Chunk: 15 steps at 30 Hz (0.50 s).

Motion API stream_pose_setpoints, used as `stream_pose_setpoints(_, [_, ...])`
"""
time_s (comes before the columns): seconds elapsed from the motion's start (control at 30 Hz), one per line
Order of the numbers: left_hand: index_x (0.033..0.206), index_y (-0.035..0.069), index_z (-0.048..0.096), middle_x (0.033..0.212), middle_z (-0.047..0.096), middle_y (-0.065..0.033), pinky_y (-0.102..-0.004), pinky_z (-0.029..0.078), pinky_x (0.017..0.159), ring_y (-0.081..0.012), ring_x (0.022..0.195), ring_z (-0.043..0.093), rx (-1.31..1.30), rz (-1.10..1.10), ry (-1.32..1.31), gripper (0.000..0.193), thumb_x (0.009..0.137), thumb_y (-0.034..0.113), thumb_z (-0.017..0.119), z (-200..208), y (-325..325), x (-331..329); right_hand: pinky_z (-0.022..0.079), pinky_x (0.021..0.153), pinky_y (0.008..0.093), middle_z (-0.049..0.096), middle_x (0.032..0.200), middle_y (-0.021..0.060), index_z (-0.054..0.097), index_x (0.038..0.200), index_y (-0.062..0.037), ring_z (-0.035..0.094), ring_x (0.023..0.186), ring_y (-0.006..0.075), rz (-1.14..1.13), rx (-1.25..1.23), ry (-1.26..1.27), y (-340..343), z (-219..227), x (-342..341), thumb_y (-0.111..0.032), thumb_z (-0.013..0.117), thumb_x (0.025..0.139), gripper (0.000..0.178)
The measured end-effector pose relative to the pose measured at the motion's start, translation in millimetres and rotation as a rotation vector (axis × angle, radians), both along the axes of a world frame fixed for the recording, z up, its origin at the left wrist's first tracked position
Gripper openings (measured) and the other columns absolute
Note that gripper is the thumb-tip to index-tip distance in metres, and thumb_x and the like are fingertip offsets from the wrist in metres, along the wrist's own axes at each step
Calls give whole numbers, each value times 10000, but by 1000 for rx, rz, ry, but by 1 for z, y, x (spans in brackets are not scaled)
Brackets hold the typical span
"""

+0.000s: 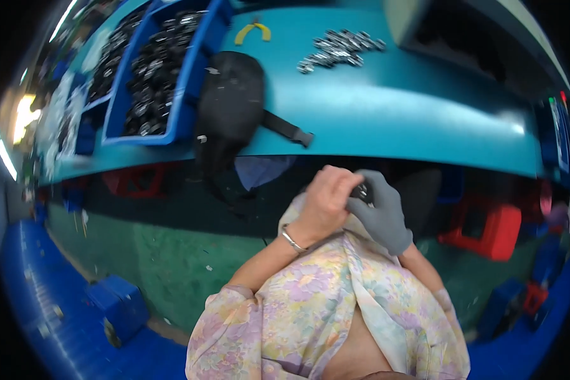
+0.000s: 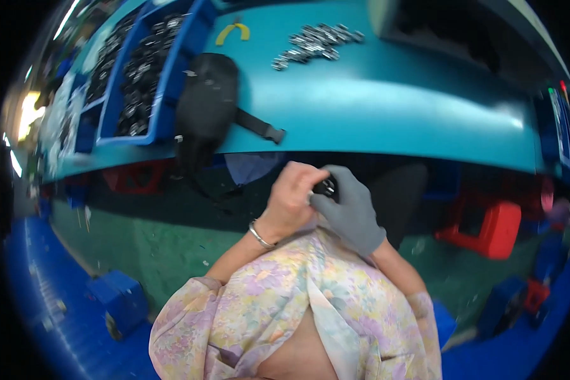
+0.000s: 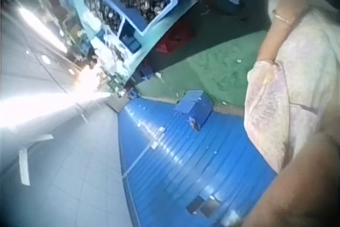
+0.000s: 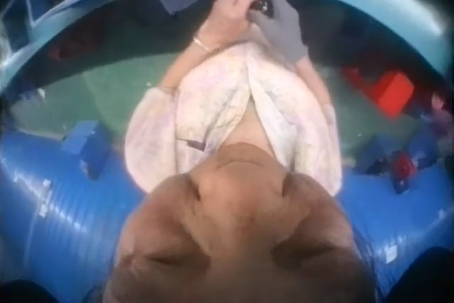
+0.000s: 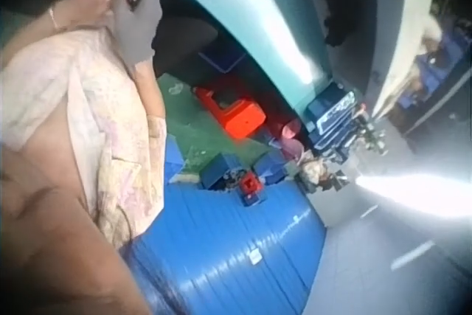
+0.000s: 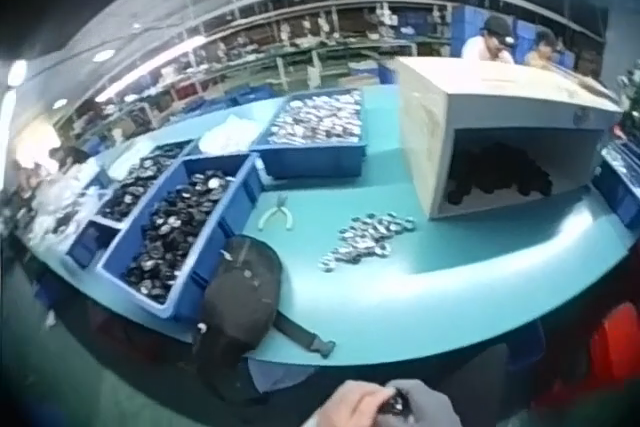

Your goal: The recorder is assembling small plastic wheel-like components by inserting metal rings/inserts at a factory workbench.

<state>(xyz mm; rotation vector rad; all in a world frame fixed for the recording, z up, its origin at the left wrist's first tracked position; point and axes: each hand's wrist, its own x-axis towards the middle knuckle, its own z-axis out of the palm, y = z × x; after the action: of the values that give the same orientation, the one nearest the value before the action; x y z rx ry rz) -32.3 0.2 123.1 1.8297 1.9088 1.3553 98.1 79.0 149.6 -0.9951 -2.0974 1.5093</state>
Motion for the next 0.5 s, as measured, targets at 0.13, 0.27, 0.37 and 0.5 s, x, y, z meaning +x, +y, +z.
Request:
stream_pose_setpoints(0.13, [1219, -17, 490, 1109, 514, -183, -410, 473, 871, -367, 1002, 545, -41, -16, -127, 665, 611, 15, 759, 3, -7, 6, 485, 705, 248, 610, 923, 39, 580, 1107, 6, 550, 804, 90, -26, -251, 30, 7, -22, 11, -49, 612, 841, 274])
stream_pose_setpoints(0.27, [1228, -18, 476, 1118, 500, -182, -406, 488, 848, -371, 1006, 553, -75, 79, -248, 611, 691, 40, 762, -9, -28, 5, 468, 721, 250, 568, 885, 26, 554, 1129, 12, 525, 806, 84, 23, -156, 132, 37, 10, -26, -38, 650, 808, 339])
stream_pose_setpoints(0.37, [1151, -5, 528, 1090, 513, -163, -405, 510, 780, -356, 950, 593, -119, 115, -221, 502, 701, 27, 749, -7, -37, 2, 470, 740, 269, 575, 882, 53, 560, 1122, 5, 537, 811, 103, 183, 82, 282, 57, 49, -97, -55, 656, 802, 339])
stream_pose_setpoints(0.5, [1094, -2, 558, 1056, 522, -148, -360, 527, 679, -304, 830, 608, -30, 184, -122, 444, 698, 23, 760, -7, -42, -6, 500, 790, 320, 618, 995, 130, 550, 1192, 19, 608, 888, 167, 419, 196, 407, 65, 130, -219, -221, 727, 810, 485])
